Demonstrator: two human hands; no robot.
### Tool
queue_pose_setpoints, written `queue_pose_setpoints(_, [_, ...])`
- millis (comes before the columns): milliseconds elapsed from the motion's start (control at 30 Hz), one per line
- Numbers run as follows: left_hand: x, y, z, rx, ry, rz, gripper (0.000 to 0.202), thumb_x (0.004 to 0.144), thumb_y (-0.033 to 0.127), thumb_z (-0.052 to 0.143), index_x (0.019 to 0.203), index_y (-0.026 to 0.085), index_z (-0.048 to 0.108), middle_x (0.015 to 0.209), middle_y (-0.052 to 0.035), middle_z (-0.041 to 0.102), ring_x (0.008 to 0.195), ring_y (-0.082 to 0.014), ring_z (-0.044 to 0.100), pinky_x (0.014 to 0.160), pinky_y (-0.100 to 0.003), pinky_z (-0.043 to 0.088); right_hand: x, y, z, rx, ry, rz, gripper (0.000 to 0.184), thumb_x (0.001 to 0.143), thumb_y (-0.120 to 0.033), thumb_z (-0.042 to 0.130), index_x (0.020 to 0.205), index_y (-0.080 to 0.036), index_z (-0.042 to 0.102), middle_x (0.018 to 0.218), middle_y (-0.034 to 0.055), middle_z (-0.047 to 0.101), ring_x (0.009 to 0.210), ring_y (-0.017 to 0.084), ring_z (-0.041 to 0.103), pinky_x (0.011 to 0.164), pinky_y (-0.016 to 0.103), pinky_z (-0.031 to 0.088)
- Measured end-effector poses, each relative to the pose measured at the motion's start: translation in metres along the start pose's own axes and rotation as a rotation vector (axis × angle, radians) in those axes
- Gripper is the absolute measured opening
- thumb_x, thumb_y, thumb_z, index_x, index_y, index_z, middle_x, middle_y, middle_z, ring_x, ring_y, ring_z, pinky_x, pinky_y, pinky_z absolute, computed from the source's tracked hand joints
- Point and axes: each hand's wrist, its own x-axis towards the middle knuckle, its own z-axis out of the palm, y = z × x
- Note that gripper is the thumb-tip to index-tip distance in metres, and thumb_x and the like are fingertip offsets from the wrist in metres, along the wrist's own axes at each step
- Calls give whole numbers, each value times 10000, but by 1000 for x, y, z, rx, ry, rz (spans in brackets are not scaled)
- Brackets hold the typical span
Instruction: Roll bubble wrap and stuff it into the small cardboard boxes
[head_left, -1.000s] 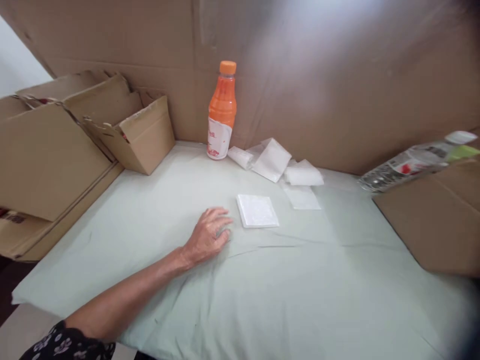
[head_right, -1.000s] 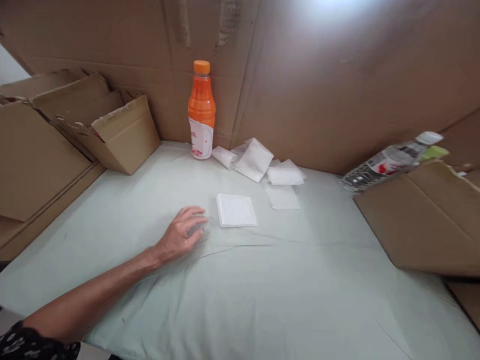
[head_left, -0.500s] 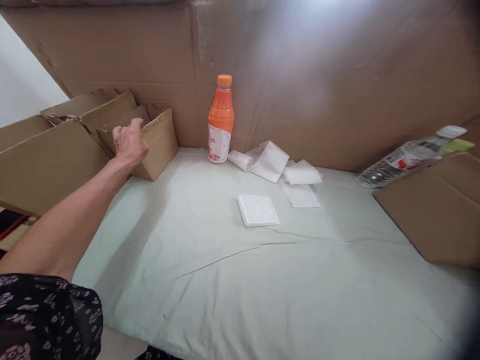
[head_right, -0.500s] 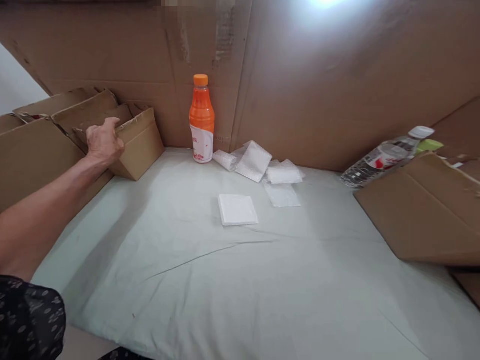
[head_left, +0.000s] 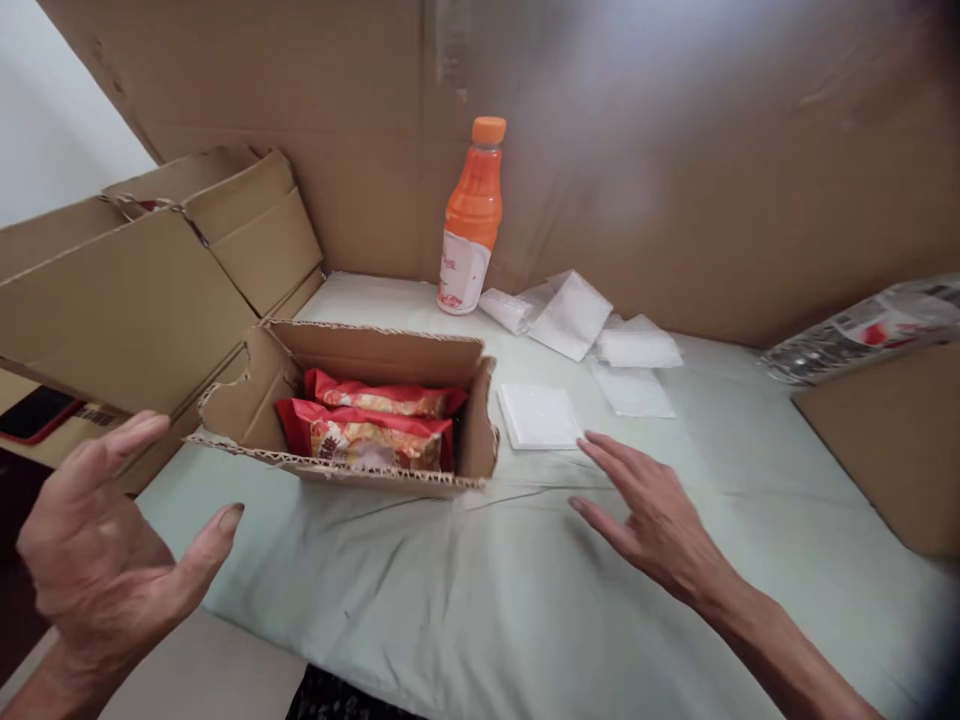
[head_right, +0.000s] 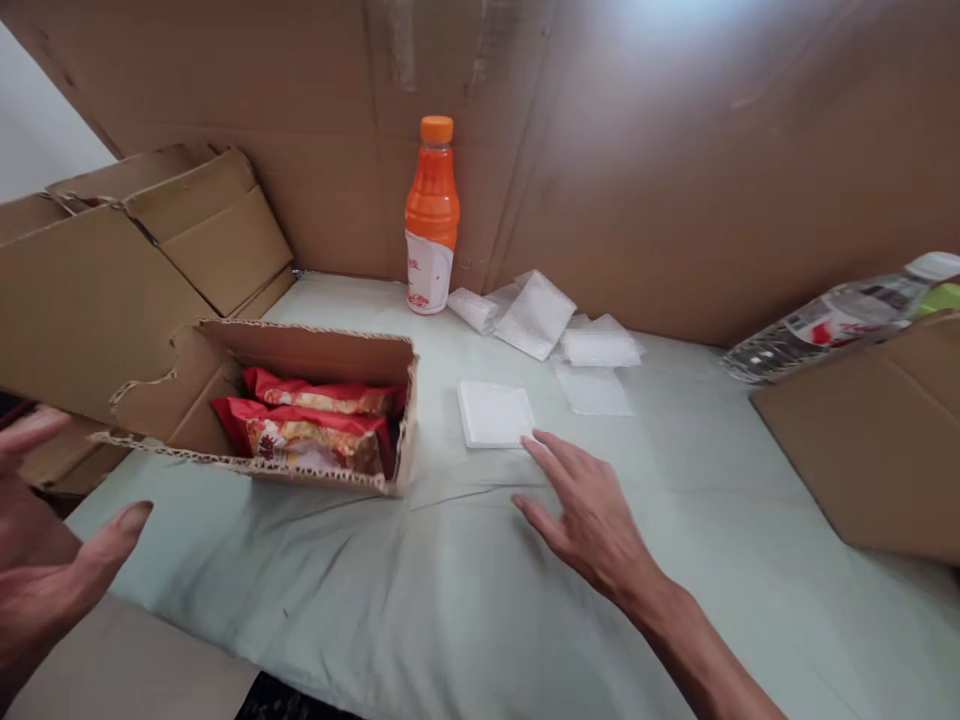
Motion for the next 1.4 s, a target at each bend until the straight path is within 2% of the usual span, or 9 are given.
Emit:
queue_pose_setpoints(133, [-8,-36,16,-102,-78,-98,900,664,451,831,1461,415,414,1466,-15,559,1384,-337,542,1193,-564,438,41,16,30,-38,-196,-29,489,999,-474,459,1410,-251,602,1501,124,582,1350,340,570,1034,536,486])
queue_pose_setpoints(300, [-5,-62,40,-69,-419,-378,576,603,624,812,1013,257,642,927,-65,756,948,-338,736,855,-498,629,48,38,12,-153,-91,190,439,946,-403,547,1314,-197,666,1429,181,628,1364,403,543,1051,615,444])
queue_pose_setpoints(467, [-12,-70,49,101,-467,-324,487,567,684,780,783,263,664,658,-26,718,691,-328,702,641,-450,603,17,-41,-3,299,-130,34,687,945,-485,611,1574,-288,416,1549,116,529,1395,318,534,1134,539,455])
queue_pose_setpoints(567, [-17,-63,63,15,-453,-392,513,566,634,817,851,236,661,753,-48,742,768,-321,720,691,-443,613,16,-92,10,571,-183,-38,875,916,-504,652,1650,-269,237,1629,145,413,1456,331,466,1152,544,452])
queue_pose_setpoints(633, [-18,-51,80,-64,-431,-465,572,579,598,833,948,207,637,886,-76,753,837,-307,730,724,-427,614,23,-100,18,690,-147,20,878,908,-508,647,1639,-221,255,1629,176,401,1449,349,466,1156,555,442])
queue_pose_setpoints(800, [-13,-14,142,-234,-462,-358,576,693,551,787,1092,199,565,1061,-69,684,925,-245,696,806,-394,593,36,-43,18,816,-48,211,734,868,-449,610,1534,-201,425,1521,146,542,1276,317,610,1029,506,538])
queue_pose_setpoints(933, [-11,1,178,-262,-518,-260,510,768,492,747,1139,204,548,1062,-54,643,903,-213,647,765,-345,552,35,10,12,603,-3,304,627,835,-307,552,1458,-242,523,1479,91,588,1285,293,596,1031,485,527])
queue_pose_setpoints(1200, [-24,-17,187,-240,-517,-250,428,782,454,719,1076,200,541,936,-34,619,862,-210,618,781,-346,509,64,43,39,276,151,439,176,853,-266,597,947,-194,727,1140,115,754,1109,293,644,1004,448,479])
queue_pose_setpoints(1400, [-23,-16,188,-220,-530,-242,490,776,472,710,1141,190,544,963,-46,653,878,-240,652,769,-365,545,18,27,-10,309,331,517,216,949,-347,536,875,-210,685,887,43,749,834,193,665,806,326,511])
